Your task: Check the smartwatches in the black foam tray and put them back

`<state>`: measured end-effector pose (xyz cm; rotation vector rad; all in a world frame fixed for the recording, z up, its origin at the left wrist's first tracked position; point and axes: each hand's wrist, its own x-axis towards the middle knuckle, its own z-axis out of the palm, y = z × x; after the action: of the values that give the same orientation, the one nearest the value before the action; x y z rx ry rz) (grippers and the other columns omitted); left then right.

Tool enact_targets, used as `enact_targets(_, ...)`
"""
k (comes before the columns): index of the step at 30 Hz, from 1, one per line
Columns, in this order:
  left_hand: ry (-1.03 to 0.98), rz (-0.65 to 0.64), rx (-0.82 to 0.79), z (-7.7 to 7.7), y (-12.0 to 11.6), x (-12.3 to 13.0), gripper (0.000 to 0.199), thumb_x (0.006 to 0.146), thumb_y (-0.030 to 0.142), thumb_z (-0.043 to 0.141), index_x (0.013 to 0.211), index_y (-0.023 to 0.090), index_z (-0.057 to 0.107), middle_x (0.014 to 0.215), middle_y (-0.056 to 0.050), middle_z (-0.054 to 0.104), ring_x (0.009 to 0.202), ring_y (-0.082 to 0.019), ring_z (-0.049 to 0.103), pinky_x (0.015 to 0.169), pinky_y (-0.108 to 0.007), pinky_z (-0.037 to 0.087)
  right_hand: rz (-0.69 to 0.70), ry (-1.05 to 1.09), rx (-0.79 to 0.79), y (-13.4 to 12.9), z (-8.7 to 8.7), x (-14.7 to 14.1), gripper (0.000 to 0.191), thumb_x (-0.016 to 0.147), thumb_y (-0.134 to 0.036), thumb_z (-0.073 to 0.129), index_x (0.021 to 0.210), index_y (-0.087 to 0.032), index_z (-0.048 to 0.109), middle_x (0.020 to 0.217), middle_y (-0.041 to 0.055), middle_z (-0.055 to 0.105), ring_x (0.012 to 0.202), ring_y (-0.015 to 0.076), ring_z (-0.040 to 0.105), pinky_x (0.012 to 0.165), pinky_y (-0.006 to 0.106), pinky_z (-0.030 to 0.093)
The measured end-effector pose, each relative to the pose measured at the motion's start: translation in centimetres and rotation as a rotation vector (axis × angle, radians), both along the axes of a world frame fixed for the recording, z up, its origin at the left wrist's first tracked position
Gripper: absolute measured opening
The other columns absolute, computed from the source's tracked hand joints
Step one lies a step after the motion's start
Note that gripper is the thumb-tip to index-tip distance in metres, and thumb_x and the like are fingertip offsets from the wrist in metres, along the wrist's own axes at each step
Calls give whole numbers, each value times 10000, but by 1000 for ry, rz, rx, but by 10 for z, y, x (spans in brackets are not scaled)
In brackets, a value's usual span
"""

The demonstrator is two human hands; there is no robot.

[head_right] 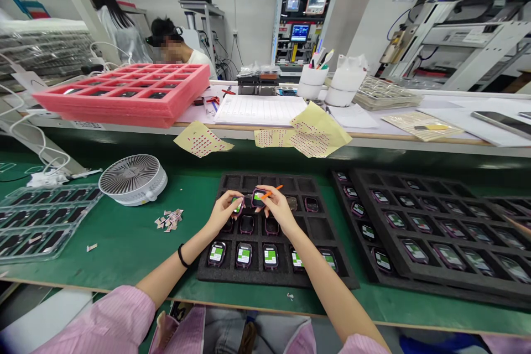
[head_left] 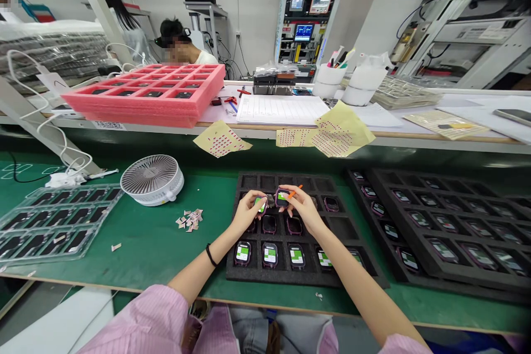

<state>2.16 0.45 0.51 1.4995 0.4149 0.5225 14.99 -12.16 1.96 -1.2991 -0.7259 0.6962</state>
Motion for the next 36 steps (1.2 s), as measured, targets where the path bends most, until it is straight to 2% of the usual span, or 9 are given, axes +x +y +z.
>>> enact_targets(5,9,-11,-8,-3,1,1,356,767,501,613,885,168,565,711,9,552,555,-88,511,397,-164,419,26,-5,7,1,-2,0,418,706,-398,716,1066,-211,615,853,37,630,575,155,655,355,192,391)
enact_targets(10,-72,-61,37,-10,2,2,404,750,398,666,1069,183,544,1009,-64,608,661,-99,584,467,-170,447,6,5,2,1,-4,2,379,730,-398,692,1056,-215,629,823,33,624,562,151,642,362,200,392)
enact_targets(14,-100,-88,18,-15,2,3,506,764,332,657,1219,206,475,1112,-93,577,755,-130,629,494,-170,440,-13,40,7,1,-4,3,341,769,-417,646,1040,-211,635,742,11,602,538,147,632,374,204,392)
enact_targets(21,-156,-78,-4,-22,8,7,557,816,325,587,1335,221,415,1176,-97,556,809,-132,608,601,-213,508,-35,30,4,1,-7,5,357,779,-455,624,1040,-212,636,746,15,590,553,146,634,381,201,391)
enact_targets(26,-132,-57,-1,-22,9,6,512,848,330,544,1331,204,429,1183,-100,559,822,-133,602,636,-226,522,-51,29,11,2,-10,6,370,767,-434,642,1075,-232,621,781,11,569,586,138,620,376,199,404)
enact_targets(32,-162,-56,4,-25,9,7,566,797,329,639,1314,218,439,1175,-102,566,801,-140,637,612,-211,502,-41,18,23,4,-12,5,453,697,-342,720,1119,-245,584,936,44,597,663,150,620,390,204,425)
enact_targets(36,-155,-68,-13,-24,7,6,627,761,312,685,1323,226,422,1185,-105,556,863,-168,645,684,-247,523,-9,25,31,5,-12,4,513,661,-302,747,1132,-251,550,947,46,603,681,161,641,385,194,416)
